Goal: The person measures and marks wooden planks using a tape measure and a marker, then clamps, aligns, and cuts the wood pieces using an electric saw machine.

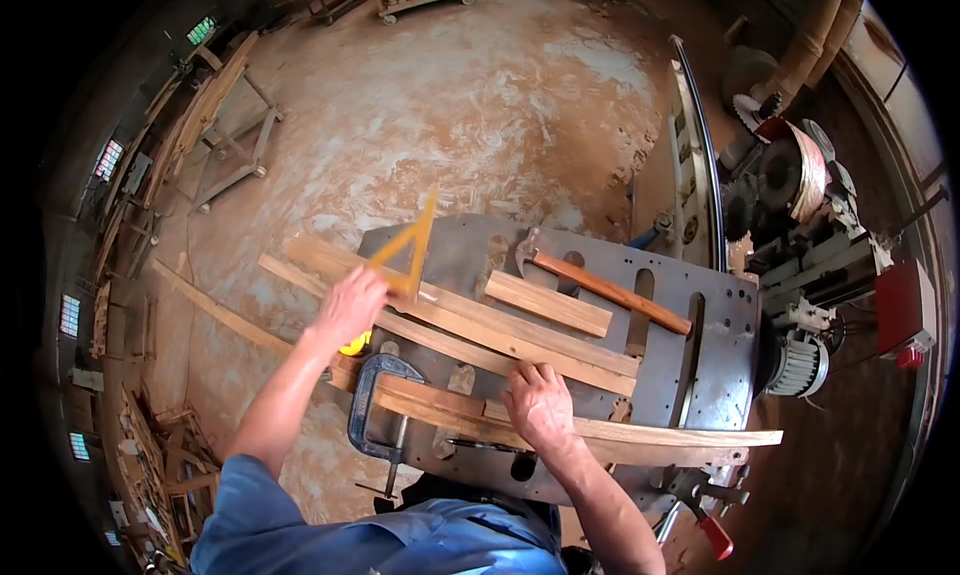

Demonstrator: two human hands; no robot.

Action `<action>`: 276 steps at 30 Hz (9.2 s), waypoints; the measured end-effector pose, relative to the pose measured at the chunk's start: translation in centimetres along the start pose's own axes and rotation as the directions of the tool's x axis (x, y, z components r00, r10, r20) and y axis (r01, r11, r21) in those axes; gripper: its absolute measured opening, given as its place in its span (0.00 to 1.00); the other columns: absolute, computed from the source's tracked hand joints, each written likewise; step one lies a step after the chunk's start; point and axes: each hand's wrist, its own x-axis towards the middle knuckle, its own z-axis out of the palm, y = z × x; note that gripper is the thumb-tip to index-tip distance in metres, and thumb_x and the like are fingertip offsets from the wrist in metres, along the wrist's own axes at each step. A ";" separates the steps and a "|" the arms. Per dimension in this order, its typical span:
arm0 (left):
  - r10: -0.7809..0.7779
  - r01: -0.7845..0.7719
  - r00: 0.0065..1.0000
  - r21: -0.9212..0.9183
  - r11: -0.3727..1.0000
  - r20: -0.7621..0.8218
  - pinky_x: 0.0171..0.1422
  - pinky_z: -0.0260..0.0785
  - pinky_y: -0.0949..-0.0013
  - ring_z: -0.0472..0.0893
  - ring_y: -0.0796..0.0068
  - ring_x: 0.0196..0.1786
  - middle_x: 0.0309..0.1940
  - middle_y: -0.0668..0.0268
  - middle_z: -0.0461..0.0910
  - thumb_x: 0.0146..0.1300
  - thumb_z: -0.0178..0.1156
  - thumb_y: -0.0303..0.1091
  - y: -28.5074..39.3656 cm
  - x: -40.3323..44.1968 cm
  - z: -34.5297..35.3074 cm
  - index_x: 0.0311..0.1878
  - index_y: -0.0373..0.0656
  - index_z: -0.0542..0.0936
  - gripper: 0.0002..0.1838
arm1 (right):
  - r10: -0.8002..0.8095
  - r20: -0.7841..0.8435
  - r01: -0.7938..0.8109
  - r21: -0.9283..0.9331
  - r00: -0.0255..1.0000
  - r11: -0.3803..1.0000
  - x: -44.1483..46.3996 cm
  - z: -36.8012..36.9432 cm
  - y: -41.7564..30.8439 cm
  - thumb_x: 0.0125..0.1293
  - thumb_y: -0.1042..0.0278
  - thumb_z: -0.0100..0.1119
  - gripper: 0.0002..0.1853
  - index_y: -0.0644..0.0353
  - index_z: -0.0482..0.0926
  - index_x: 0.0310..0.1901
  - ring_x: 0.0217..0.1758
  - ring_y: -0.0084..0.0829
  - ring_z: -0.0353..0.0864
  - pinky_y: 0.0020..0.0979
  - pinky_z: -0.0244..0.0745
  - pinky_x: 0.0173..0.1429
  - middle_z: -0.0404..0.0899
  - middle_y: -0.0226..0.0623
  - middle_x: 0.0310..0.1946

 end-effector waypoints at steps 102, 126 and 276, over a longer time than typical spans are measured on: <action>0.134 -0.089 0.974 -0.236 0.968 0.182 0.62 0.68 0.50 0.79 0.51 0.56 0.47 0.55 0.84 0.57 0.69 0.41 24.2 2.6 -0.6 0.54 0.40 0.80 0.23 | 0.425 -0.271 -0.444 -0.008 0.864 0.896 -18.5 -4.3 9.1 0.64 0.48 0.67 0.28 0.64 0.81 0.55 0.71 0.45 0.71 0.44 0.65 0.75 0.78 0.45 0.61; 0.153 -0.025 0.956 -0.452 0.892 0.249 0.63 0.67 0.52 0.78 0.56 0.56 0.52 0.55 0.81 0.67 0.64 0.39 32.4 3.1 7.7 0.62 0.44 0.78 0.22 | 0.273 -0.234 -0.292 -0.051 0.933 0.955 -20.0 -3.9 9.2 0.56 0.71 0.73 0.25 0.68 0.80 0.56 0.71 0.54 0.71 0.51 0.66 0.75 0.77 0.50 0.64; 0.346 -0.329 0.938 -0.294 0.897 0.004 0.76 0.59 0.47 0.66 0.46 0.70 0.68 0.47 0.67 0.39 0.79 0.50 39.1 2.4 8.6 0.70 0.46 0.76 0.49 | 0.716 -0.653 -0.052 0.729 0.247 0.683 -46.3 -12.9 2.0 0.77 0.77 0.52 0.10 0.70 0.83 0.51 0.45 0.26 0.85 0.26 0.80 0.47 0.85 0.41 0.48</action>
